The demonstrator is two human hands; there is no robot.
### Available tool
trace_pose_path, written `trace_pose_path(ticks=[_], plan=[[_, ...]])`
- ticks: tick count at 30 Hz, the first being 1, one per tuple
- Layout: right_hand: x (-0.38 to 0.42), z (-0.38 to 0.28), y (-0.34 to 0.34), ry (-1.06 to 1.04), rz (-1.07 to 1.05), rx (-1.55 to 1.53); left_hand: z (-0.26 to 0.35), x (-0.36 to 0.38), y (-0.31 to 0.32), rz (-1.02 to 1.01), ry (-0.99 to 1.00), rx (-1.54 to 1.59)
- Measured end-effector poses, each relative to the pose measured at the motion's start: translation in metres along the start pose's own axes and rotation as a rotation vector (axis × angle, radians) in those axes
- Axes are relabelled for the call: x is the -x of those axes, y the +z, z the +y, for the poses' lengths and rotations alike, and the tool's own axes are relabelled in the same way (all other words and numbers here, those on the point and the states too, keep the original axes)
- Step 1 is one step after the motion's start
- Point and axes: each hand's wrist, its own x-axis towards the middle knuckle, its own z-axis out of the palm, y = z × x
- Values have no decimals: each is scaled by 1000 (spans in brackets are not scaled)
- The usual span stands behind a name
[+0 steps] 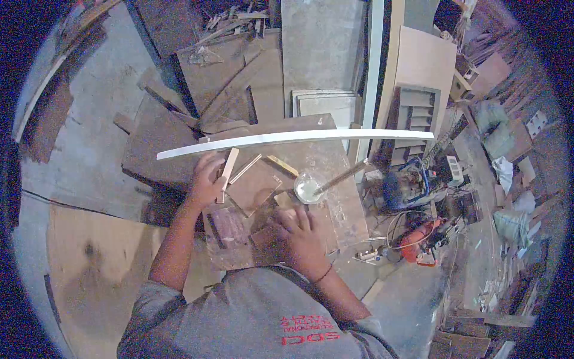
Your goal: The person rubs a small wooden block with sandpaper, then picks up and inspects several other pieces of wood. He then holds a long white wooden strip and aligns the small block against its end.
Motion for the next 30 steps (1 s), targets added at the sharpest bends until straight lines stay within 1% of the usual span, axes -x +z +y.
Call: trace_pose_path(ticks=[2, 4, 7, 8, 9, 10, 12, 13, 16, 19, 22, 24, 28, 29, 30], plan=[[-2, 6, 11, -65, -9, 31, -3, 6, 2, 47, 13, 20], [-4, 8, 15, -111, -31, 71, 9, 11, -5, 28, -102, 30], [-8, 1, 0, -39, -111, -67, 22, 23, -6, -5, -230, 85], [-9, -4, -5, -1, -85, -116, 26, 28, -5, -19, -264, 110], [-10, -8, -9, 38, -59, -166, 29, 35, -1, 14, -191, 80], [-10, -10, -11, 78, -35, -216, 35, 39, 0, 6, -154, 89], [-10, -8, -12, 125, -38, -476, 54, 44, -3, -13, -80, 107], [-9, -8, -12, 150, -39, -607, 63, 46, -4, -47, -109, 83], [-9, -4, -2, 159, -50, -788, 66, 52, -6, -9, -117, 86], [-13, -13, -6, 222, -80, -696, 49, 50, -15, 20, -305, 90], [-16, -15, 0, 93, -32, -262, -5, 38, -23, 169, -200, -89], [-16, -12, 4, 70, -41, -223, -37, 32, -18, 211, -161, -128], [-15, -14, 3, 75, -47, -146, -48, 6, -28, 230, -164, -271], [-13, -13, 5, 70, -36, -145, -53, 1, -28, 204, -202, -352], [-10, -9, 9, 65, -25, -143, -58, -4, -31, 194, -202, -363]])
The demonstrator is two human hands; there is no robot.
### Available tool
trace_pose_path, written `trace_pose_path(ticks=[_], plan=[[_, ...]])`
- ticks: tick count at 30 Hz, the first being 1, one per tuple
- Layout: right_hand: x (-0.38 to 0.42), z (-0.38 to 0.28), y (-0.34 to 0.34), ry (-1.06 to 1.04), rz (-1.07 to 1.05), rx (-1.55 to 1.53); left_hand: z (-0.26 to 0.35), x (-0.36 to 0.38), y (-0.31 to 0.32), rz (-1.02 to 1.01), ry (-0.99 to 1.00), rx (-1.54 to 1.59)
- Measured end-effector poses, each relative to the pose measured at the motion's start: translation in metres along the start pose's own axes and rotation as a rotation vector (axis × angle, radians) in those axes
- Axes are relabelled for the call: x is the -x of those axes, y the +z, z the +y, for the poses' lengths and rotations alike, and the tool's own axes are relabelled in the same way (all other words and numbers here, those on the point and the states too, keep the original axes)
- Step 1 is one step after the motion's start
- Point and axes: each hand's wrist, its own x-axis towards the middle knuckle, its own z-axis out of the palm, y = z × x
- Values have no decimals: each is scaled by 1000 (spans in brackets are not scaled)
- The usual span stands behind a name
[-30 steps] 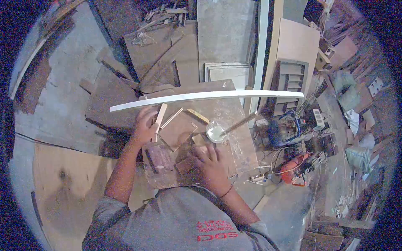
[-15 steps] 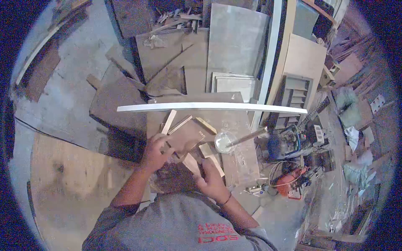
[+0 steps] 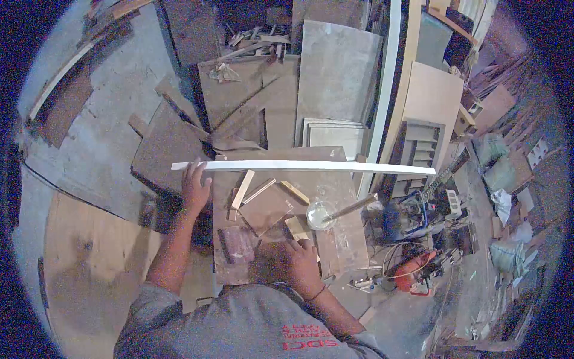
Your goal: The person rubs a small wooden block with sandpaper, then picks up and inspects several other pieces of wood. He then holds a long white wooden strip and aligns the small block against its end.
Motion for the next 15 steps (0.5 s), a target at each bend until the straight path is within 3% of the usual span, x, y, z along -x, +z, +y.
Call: trace_pose_path(ticks=[3, 6, 10, 15], plan=[[3, 6, 5, -5, 0, -2, -14, -16, 1, -6, 3, -75], [7, 10, 9, 18, -51, 5, -23, -29, -5, -136, -40, -67], [4, -3, -6, 69, -95, -13, -53, -39, 8, -219, 6, 47], [2, -5, -8, 51, -88, 6, -55, -45, 10, -228, 89, -73]])
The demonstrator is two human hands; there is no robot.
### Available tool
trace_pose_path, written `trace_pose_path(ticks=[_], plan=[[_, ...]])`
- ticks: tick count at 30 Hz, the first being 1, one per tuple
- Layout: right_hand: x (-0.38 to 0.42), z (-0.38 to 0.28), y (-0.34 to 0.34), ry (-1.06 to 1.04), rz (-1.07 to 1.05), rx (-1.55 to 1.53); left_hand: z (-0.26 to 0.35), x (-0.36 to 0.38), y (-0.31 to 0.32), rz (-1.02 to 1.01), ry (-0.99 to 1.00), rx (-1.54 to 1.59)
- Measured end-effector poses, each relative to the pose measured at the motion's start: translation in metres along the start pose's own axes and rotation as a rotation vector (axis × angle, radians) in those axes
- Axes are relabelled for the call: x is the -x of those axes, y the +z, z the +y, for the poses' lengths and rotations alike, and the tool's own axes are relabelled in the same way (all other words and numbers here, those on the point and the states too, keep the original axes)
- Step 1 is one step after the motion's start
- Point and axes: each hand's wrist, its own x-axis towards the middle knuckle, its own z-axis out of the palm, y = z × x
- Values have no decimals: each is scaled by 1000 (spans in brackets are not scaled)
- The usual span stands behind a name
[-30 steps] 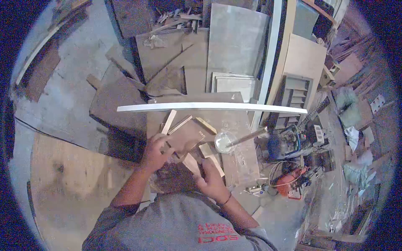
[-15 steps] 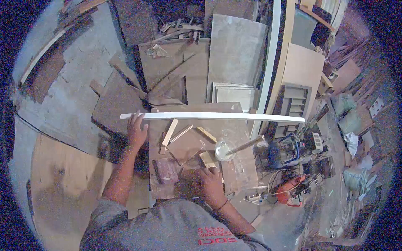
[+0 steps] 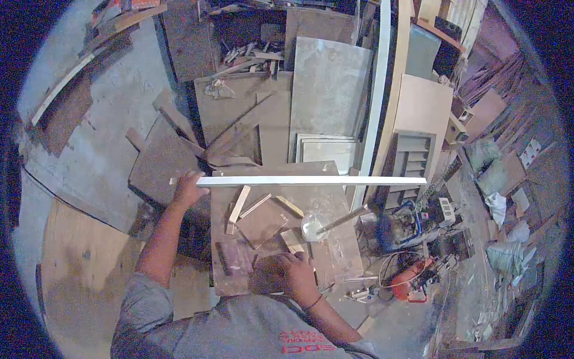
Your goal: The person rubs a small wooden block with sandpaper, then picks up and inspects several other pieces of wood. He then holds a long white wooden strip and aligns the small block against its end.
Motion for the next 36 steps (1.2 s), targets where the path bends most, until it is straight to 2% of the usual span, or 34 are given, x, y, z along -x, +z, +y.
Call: trace_pose_path(ticks=[5, 8, 11, 13, 15, 16, 22, 25, 28, 31, 32, 36], plan=[[3, 0, 2, 7, 31, -6, -9, -14, -1, -176, -43, 71], [5, -3, -2, 14, 69, -31, -13, -9, -5, -155, 10, 64], [6, -1, -1, -18, 165, -68, -2, 11, -30, -33, -9, 73], [6, 2, 3, -49, 224, -105, -17, 22, -31, -72, -102, 41], [5, 1, 1, -62, 229, -161, -35, 39, -27, -50, -121, 49], [4, 0, 0, -70, 230, -190, -21, 54, -47, -10, -89, -21], [-8, -14, -5, -159, 212, -200, -40, 95, -50, 31, -205, 107], [-13, -17, -2, -192, 183, -207, -45, 114, -47, 83, -340, 241], [-17, -24, -4, -235, 175, -275, -58, 141, -38, 162, -311, 185], [-21, -28, -2, -137, 153, -399, -61, 174, -32, 143, -488, 358], [-24, -29, -2, -126, 125, -512, -62, 188, -29, 208, -519, 412], [-45, -39, -8, -106, 47, -903, -69, 235, -16, 156, -631, 356]])
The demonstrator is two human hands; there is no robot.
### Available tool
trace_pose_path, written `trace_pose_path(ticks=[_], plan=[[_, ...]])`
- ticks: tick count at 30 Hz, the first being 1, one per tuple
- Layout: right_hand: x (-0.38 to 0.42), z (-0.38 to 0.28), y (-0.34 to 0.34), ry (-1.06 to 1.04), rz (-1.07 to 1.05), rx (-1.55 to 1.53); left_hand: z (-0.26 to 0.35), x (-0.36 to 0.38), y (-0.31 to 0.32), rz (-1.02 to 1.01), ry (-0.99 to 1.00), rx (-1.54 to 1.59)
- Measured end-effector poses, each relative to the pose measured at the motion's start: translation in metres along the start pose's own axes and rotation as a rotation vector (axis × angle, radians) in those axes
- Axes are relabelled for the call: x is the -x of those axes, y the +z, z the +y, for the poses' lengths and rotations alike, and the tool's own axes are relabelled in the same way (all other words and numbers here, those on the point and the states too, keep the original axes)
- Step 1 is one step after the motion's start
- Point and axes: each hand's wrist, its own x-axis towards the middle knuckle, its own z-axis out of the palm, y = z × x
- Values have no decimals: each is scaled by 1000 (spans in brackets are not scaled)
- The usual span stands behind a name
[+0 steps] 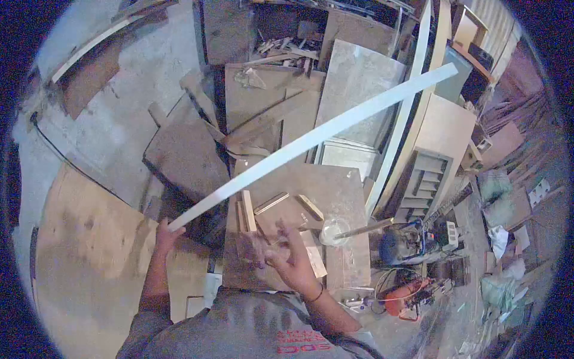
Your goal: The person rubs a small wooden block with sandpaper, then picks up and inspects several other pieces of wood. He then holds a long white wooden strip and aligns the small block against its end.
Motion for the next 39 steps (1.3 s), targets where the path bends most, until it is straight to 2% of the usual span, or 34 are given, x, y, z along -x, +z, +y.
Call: trace_pose_path(ticks=[2, 5, 6, 9, 10, 11, 13, 14, 15, 17, 18, 21, 23, 25, 28, 30, 33, 35, 37, 39], plan=[[-16, -10, 1, 5, -41, -101, -11, 13, 4, -23, -206, 389], [-43, -22, 12, -30, 16, -300, -118, 22, 46, -32, -153, 696], [-54, -24, 16, -98, 34, -382, -124, 27, 49, -18, -137, 635], [-72, -36, 25, -61, 34, -746, -134, 41, 47, 16, -60, 192], [-73, -25, 26, 36, 31, -853, -137, 45, 44, 30, -29, 1], [-70, -26, 30, 72, 1, -754, -139, 47, 42, 45, 3, -189], [-63, -32, 45, 136, -57, -554, -131, 49, 45, 89, -68, 390], [-63, -3, 53, -62, -128, -418, -127, 51, 46, 100, -49, 446], [-57, -2, 61, -118, -188, -296, -127, 52, 48, 110, -30, 501], [-49, 0, 75, -222, -305, -57, -146, 56, 59, 114, 105, 134], [-46, -1, 83, -218, -323, -92, -156, 60, 64, 114, 172, -52], [-39, -17, 97, -194, -319, -238, -173, 66, 89, 203, 418, 128], [-34, -34, 99, -161, -244, -398, -158, 61, 102, 96, 233, 306], [-33, -27, 94, -200, -212, -387, -140, 70, 86, 139, 347, -25], [-32, -29, 91, -200, -215, -392, -122, 71, 84, 126, 306, -199], [-31, -34, 93, -231, -227, -319, -144, 57, 119, 95, 190, 138], [-29, -41, 100, -343, -197, -141, -149, 43, 144, 55, 115, 483], [-26, -46, 107, -415, -128, -102, -130, 39, 147, 36, 175, 368], [-27, -35, 109, -475, -168, -60, -97, 44, 131, 26, 306, -42], [-25, -31, 111, -433, -216, -93, -61, 46, 120, -86, 304, 380]])
